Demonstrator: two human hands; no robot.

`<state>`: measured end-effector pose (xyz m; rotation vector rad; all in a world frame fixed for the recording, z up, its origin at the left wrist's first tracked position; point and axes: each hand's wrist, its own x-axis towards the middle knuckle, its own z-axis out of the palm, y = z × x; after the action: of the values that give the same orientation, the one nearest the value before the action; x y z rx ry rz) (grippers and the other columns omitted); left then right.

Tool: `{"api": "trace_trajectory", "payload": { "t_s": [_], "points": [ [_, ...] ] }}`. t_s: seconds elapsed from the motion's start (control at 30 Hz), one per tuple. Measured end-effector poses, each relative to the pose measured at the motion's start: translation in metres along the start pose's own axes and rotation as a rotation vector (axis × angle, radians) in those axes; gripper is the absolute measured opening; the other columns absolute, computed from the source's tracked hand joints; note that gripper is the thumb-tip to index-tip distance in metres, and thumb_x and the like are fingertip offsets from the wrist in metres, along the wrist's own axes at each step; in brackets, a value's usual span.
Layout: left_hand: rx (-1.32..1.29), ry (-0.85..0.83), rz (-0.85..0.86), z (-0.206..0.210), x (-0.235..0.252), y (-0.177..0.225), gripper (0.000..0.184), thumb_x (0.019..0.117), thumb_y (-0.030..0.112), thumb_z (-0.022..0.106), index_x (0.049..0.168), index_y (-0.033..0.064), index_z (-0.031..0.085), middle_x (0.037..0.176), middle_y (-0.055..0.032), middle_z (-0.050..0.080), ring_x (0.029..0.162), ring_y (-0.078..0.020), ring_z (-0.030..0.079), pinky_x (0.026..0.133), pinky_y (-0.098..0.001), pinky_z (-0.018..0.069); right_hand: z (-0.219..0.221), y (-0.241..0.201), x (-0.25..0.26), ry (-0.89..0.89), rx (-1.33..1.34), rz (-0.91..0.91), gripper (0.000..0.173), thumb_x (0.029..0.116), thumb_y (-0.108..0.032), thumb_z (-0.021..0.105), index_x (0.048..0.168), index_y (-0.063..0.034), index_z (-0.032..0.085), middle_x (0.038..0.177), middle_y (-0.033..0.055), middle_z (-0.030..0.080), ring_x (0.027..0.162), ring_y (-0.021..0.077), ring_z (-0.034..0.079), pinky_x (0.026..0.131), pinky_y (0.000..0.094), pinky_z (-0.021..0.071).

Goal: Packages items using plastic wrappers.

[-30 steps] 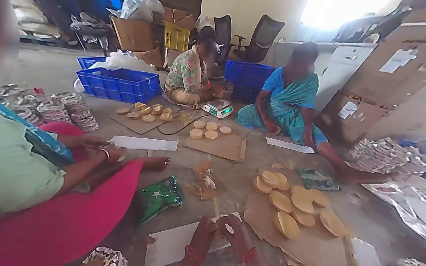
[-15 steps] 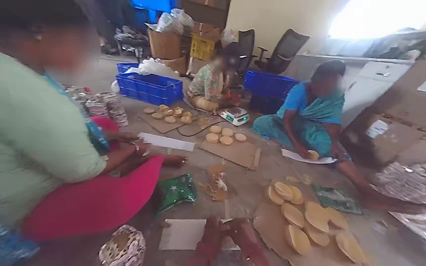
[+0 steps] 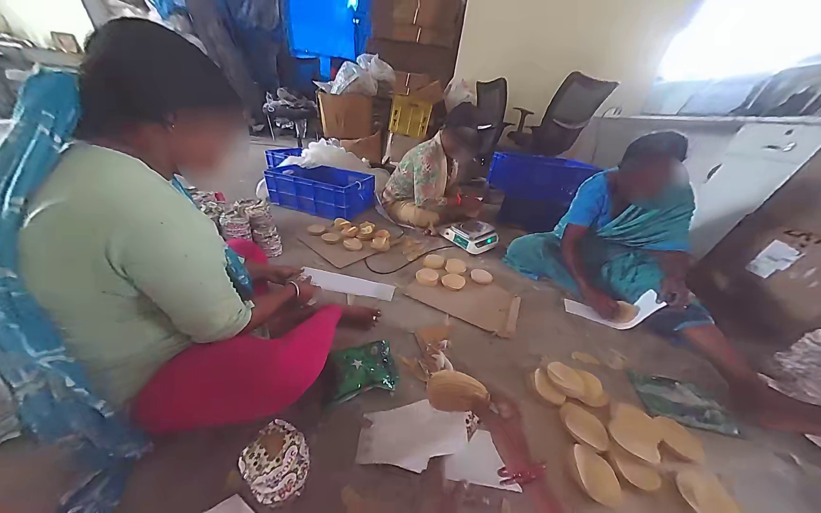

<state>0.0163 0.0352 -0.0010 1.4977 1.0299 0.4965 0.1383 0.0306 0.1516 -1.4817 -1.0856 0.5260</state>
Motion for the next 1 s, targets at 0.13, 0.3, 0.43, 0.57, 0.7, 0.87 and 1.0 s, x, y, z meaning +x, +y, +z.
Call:
{"api": "trace_trajectory", "payload": {
  "t_s": [0.13,0.3,0.43,0.57,0.7,0.87,1.0],
  "points": [
    [-0.178,0.273,-0.198,0.002,0.038,-0.038,0.068,0.0938,0.021,0.074,0.145,-0.0117,0.044,0.143,-0.0324,0.052,0.134,-0.0412,0.053,0.114,-0.0515,0.0431,-0.014,-0.053,-0.011,0.085,0.129,-0.201,0.013,0.0843,-0.010,0.076,0.097,-0.0107,0.078,0.091,-0.0068,0.077,0.085,-0.0002,0.072,0.077,0.0202,0.0613],
    [-0.514,0.252,-0.238,-0.014,0.029,-0.014,0.069,0.0957,-0.002,0.065,0.155,-0.0038,0.029,0.155,-0.0295,0.040,0.128,-0.0441,0.055,0.096,-0.0544,0.0522,-0.041,-0.104,-0.018,0.172,0.354,-0.500,0.020,0.0886,-0.019,0.077,0.105,-0.0305,0.079,0.100,-0.0138,0.077,0.092,-0.0014,0.072,0.083,0.0189,0.0605],
    [-0.431,-0.127,-0.012,-0.009,-0.001,0.014,0.105,0.0800,0.015,0.085,0.160,-0.0020,0.019,0.162,-0.0297,0.026,0.139,-0.0439,0.046,0.108,-0.0555,0.0467,-0.053,-0.111,-0.039,0.300,0.506,-0.439,0.017,0.0883,-0.021,0.077,0.102,-0.0306,0.080,0.098,-0.0122,0.078,0.093,-0.0015,0.072,0.084,0.0182,0.0597],
    [-1.210,-0.445,0.224,0.002,-0.039,0.048,0.081,0.0749,0.054,0.084,0.138,0.0088,0.058,0.139,-0.0125,0.063,0.130,-0.0280,0.060,0.104,-0.0503,0.0510,-0.047,-0.058,-0.066,0.412,0.609,-0.154,0.018,0.0916,-0.009,0.070,0.096,-0.0242,0.079,0.091,-0.0084,0.078,0.085,-0.0002,0.072,0.078,0.0201,0.0600],
    [-1.340,0.004,-0.153,-0.009,-0.043,0.068,0.043,0.1090,0.046,0.036,0.122,0.0109,0.057,0.102,-0.0092,0.075,0.089,-0.0221,0.075,0.075,-0.0417,0.0630,-0.037,0.010,-0.096,0.466,0.542,0.094,0.023,0.0910,0.004,0.061,0.096,-0.0133,0.075,0.089,-0.0070,0.078,0.084,0.0002,0.072,0.079,0.0214,0.0593],
    [-1.161,0.168,-0.348,-0.009,-0.017,0.041,0.040,0.1120,0.033,0.033,0.138,0.0058,0.045,0.113,-0.0130,0.066,0.095,-0.0202,0.068,0.079,-0.0402,0.0584,-0.050,0.055,-0.122,0.145,-0.168,0.158,0.024,0.0903,-0.006,0.072,0.112,0.0048,0.073,0.105,0.0128,0.076,0.102,0.0170,0.071,0.098,0.0371,0.0550],
    [-0.880,0.148,-0.271,0.007,-0.024,0.029,0.046,0.1120,0.023,0.036,0.148,-0.0054,0.036,0.139,-0.0226,0.052,0.120,-0.0226,0.057,0.102,-0.0398,0.0487,-0.048,0.092,-0.126,-0.066,-0.667,0.063,0.028,0.0940,-0.022,0.070,0.113,-0.0035,0.078,0.109,0.0195,0.076,0.107,0.0391,0.071,0.099,0.0595,0.0505]
  ]
}}
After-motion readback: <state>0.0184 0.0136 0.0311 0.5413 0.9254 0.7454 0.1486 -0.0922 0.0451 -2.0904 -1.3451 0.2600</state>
